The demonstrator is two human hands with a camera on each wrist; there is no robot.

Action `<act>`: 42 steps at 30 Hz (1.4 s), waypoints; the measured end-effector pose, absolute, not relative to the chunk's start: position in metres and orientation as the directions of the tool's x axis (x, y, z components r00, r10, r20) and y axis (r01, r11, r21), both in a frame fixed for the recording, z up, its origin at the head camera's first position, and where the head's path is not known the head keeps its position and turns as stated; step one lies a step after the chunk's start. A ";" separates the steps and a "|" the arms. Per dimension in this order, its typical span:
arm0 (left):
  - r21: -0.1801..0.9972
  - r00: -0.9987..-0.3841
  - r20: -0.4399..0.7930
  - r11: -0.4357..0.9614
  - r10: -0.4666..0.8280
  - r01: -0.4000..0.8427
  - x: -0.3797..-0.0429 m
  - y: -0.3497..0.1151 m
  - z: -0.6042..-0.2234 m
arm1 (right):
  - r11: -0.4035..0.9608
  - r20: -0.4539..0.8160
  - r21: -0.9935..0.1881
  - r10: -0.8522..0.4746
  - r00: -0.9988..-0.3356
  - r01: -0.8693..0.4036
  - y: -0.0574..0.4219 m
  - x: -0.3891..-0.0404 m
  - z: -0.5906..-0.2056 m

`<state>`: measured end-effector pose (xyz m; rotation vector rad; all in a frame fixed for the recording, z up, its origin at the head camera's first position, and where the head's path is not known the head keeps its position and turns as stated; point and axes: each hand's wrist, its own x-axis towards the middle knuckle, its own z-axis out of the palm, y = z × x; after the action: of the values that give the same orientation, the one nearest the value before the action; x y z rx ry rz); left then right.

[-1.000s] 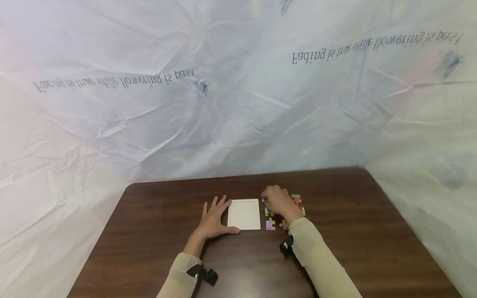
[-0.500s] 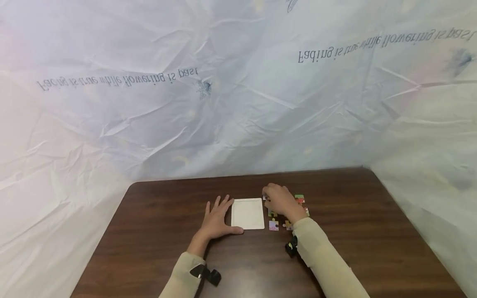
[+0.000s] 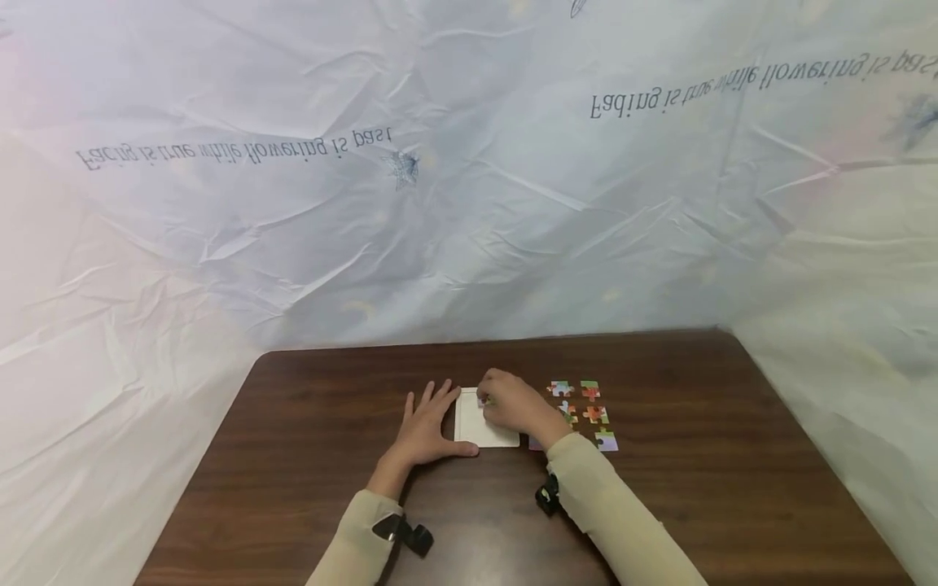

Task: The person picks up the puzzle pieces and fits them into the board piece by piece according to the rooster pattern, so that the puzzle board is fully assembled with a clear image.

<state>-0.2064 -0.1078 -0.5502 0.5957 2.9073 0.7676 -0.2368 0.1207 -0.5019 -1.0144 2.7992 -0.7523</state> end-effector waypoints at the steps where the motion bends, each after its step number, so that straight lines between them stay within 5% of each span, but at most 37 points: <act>1: 0.486 -0.920 0.029 0.799 0.390 0.354 -0.206 -0.108 -0.551 | 0.658 0.100 -0.471 -0.622 -0.777 -0.587 0.119 -0.237 -0.502; 16: 0.507 -0.925 0.028 0.792 0.380 0.340 -0.198 -0.109 -0.552 | 0.657 0.107 -0.391 -0.663 -0.741 -0.644 0.102 -0.233 -0.510; 42: 0.525 -0.910 0.011 0.773 0.414 0.358 -0.204 -0.110 -0.546 | 0.592 0.049 -0.588 -0.655 -0.754 -0.552 0.106 -0.233 -0.509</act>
<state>-0.2035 -0.1100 -0.5460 0.6242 2.8576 0.8135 -0.2326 0.1065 -0.5085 -1.0118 2.6460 -0.8877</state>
